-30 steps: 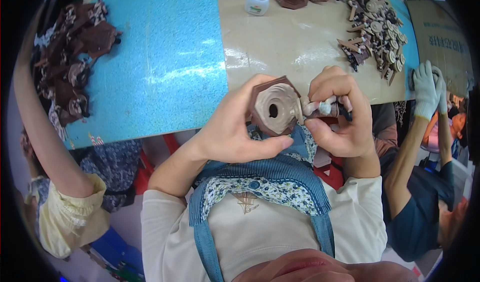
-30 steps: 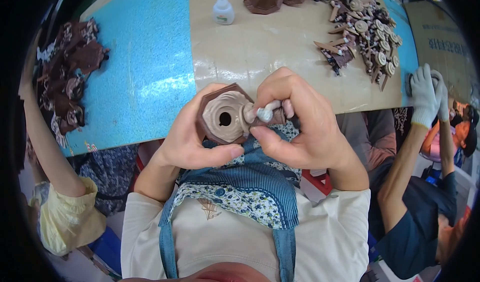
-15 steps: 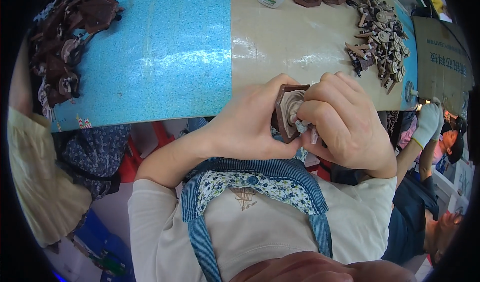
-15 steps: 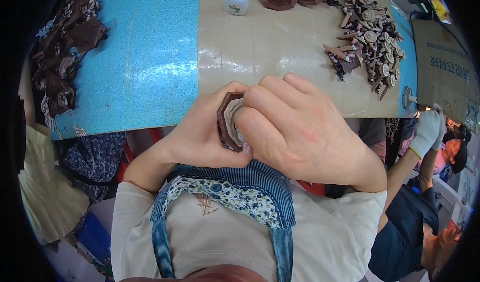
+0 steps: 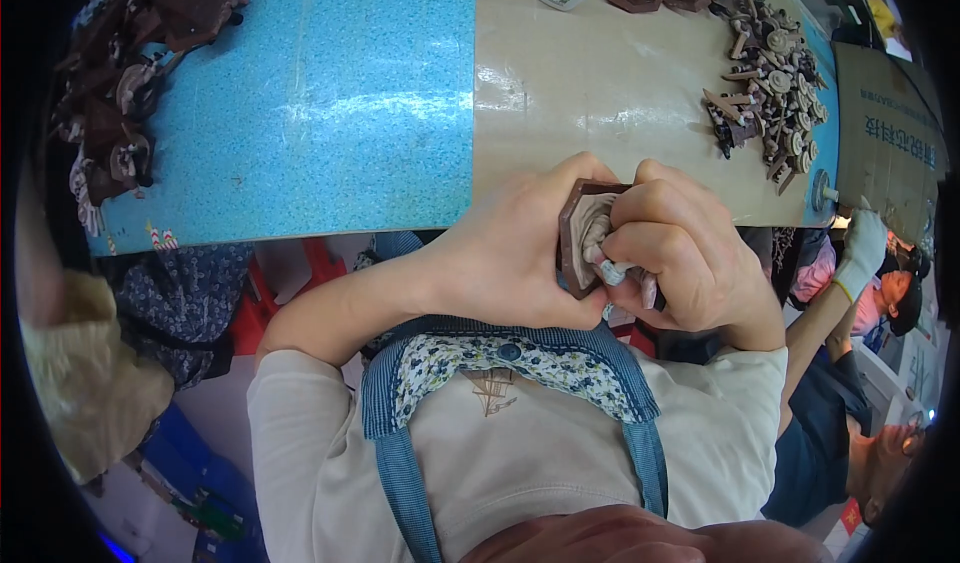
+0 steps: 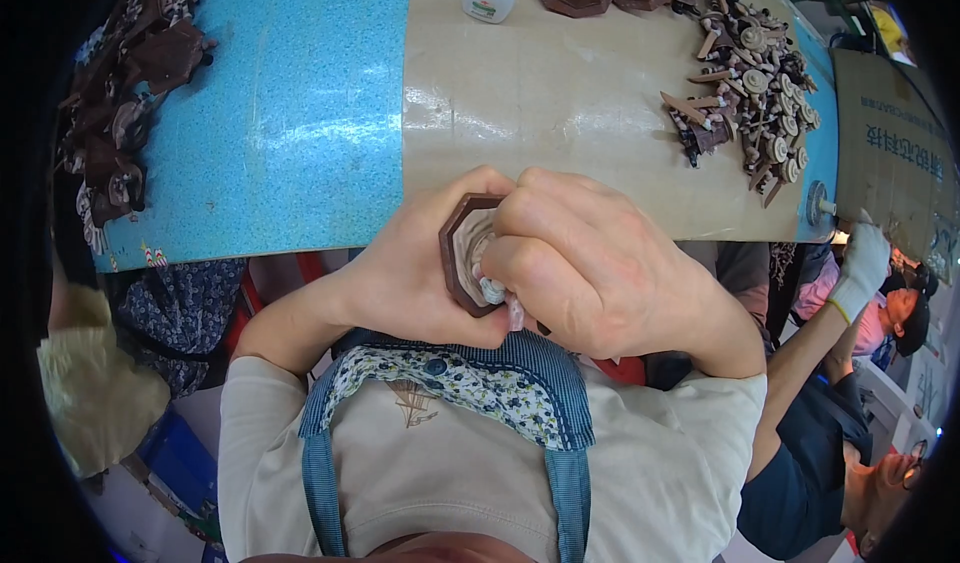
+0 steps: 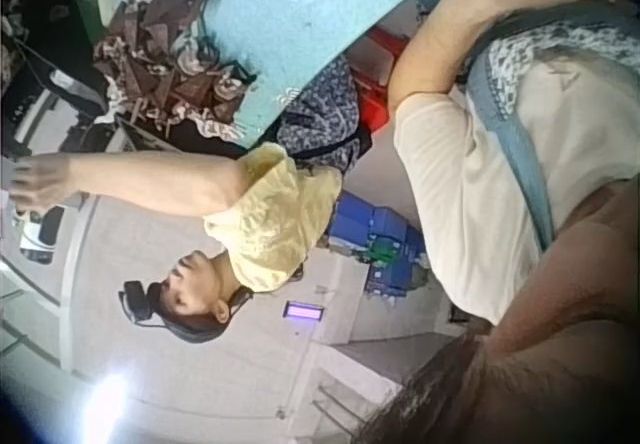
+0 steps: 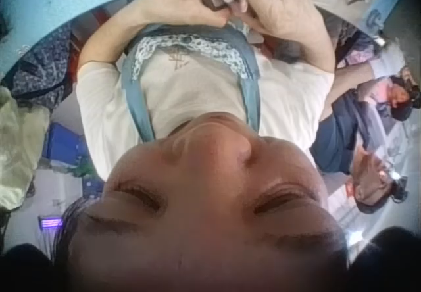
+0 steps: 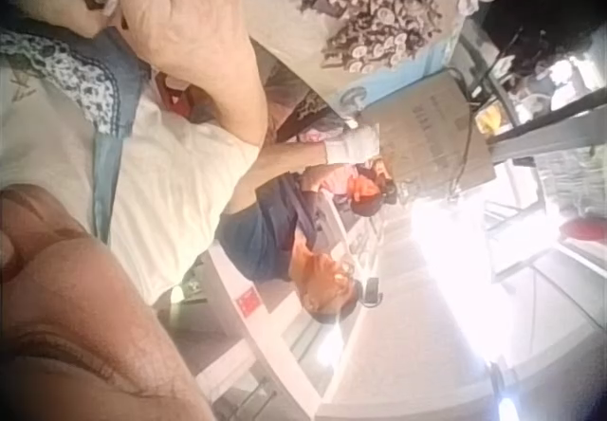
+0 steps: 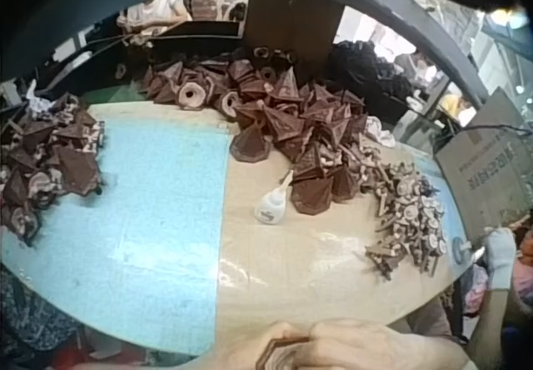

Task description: The person assembles figurines by applying glue to the bases from a bottle, pressing figurine pieces into the bases by hand, wiping them with a cloth, and trimming parts with pliers.

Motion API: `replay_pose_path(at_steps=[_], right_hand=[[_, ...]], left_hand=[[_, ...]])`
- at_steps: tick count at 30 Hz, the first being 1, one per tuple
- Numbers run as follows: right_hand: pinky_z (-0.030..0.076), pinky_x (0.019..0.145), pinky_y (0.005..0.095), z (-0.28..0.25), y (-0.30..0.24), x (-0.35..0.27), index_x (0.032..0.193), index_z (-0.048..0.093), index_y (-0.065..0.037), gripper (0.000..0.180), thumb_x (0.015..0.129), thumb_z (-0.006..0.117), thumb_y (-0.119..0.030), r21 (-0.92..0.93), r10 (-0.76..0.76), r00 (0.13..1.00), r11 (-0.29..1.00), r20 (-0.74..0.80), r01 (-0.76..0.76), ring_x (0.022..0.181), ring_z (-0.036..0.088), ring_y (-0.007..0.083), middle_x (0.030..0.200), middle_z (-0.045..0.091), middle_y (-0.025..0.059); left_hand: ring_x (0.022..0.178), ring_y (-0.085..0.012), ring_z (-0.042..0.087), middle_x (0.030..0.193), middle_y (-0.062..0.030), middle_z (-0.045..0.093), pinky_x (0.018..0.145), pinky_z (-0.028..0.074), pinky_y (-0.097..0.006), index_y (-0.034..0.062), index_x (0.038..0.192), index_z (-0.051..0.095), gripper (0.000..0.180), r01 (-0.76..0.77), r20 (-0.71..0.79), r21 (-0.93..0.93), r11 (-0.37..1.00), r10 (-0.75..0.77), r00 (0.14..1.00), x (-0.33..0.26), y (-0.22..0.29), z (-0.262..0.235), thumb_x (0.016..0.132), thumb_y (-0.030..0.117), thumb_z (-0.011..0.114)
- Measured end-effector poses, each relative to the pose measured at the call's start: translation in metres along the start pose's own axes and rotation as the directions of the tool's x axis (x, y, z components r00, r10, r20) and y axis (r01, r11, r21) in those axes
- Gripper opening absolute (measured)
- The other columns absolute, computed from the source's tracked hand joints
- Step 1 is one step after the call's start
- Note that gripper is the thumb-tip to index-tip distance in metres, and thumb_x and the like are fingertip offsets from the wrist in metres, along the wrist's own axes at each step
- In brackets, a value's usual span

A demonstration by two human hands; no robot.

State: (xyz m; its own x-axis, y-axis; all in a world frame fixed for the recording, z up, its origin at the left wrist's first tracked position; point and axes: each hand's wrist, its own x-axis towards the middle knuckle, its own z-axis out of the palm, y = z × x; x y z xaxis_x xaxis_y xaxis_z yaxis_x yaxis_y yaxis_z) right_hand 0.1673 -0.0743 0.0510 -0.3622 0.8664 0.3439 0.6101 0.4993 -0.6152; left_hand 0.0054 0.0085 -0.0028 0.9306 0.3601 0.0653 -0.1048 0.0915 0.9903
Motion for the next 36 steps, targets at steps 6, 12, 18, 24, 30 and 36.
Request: replay_pose_path(at_steps=[6,12,18,24,30,36], right_hand=[[0.041,0.050,0.0369,0.007,0.001,0.000,0.086,0.050,0.000,0.038,0.052,0.067,-0.003,0.033,0.032,0.999,0.999,0.002,-0.032,0.060,0.048,0.0266,0.075,0.045,0.0104],[0.042,0.052,0.0368,0.012,-0.005,-0.008,0.088,0.050,-0.001,0.034,0.057,0.065,0.003,0.042,0.148,0.988,0.988,-0.034,-0.147,0.061,0.050,0.0279,0.076,0.046,0.0113],[0.043,0.054,0.0370,0.013,-0.014,-0.010,0.089,0.049,-0.001,0.032,0.063,0.067,0.004,0.084,0.279,0.955,0.959,-0.100,-0.271,0.062,0.052,0.0285,0.077,0.046,0.0127],[0.044,0.055,0.0384,0.002,-0.013,0.000,0.088,0.049,-0.001,0.032,0.062,0.065,0.005,0.046,0.147,0.989,0.988,0.022,-0.147,0.064,0.052,0.0301,0.078,0.047,0.0133],[0.045,0.072,0.0352,-0.018,-0.007,0.004,0.106,0.051,0.002,0.043,0.066,0.067,0.004,0.133,0.162,0.977,0.975,0.141,-0.181,0.081,0.054,0.0317,0.093,0.054,0.0164],[0.044,0.074,0.0343,-0.032,0.000,0.004,0.110,0.061,0.001,0.041,0.070,0.065,-0.006,0.121,0.074,0.984,0.988,0.163,-0.094,0.085,0.054,0.0308,0.098,0.056,0.0146]], left_hand=[[0.077,-0.0349,0.066,0.081,-0.0169,0.064,0.066,0.052,-0.039,-0.0009,0.110,0.047,0.060,0.006,0.018,0.062,0.998,-0.007,1.000,-0.003,-0.003,-0.001,0.060,0.016,0.077],[0.076,-0.0375,0.065,0.082,-0.0180,0.064,0.065,0.053,-0.042,-0.0003,0.111,0.046,0.061,0.021,-0.036,0.227,0.974,-0.014,0.999,-0.007,-0.003,0.005,0.061,0.018,0.077],[0.084,-0.0291,0.068,0.092,-0.0128,0.065,0.069,0.052,-0.034,0.0039,0.111,0.048,0.068,-0.055,-0.166,0.357,0.933,0.121,0.979,-0.007,-0.002,0.011,0.058,0.021,0.087],[0.078,-0.0299,0.066,0.086,-0.0164,0.063,0.069,0.052,-0.035,-0.0017,0.109,0.046,0.058,0.031,0.066,0.140,0.990,-0.041,0.997,-0.002,0.004,-0.002,0.063,0.017,0.077],[0.090,-0.0136,0.058,0.100,-0.0081,0.060,0.079,0.048,-0.028,-0.0006,0.115,0.046,0.062,0.238,0.259,-0.266,0.934,-0.168,0.951,-0.002,-0.002,-0.008,0.065,0.014,0.079],[0.097,-0.0130,0.055,0.106,-0.0065,0.056,0.083,0.046,-0.025,-0.0022,0.120,0.047,0.071,0.322,0.404,-0.510,0.798,-0.108,0.908,0.000,-0.005,-0.011,0.062,0.018,0.083]])
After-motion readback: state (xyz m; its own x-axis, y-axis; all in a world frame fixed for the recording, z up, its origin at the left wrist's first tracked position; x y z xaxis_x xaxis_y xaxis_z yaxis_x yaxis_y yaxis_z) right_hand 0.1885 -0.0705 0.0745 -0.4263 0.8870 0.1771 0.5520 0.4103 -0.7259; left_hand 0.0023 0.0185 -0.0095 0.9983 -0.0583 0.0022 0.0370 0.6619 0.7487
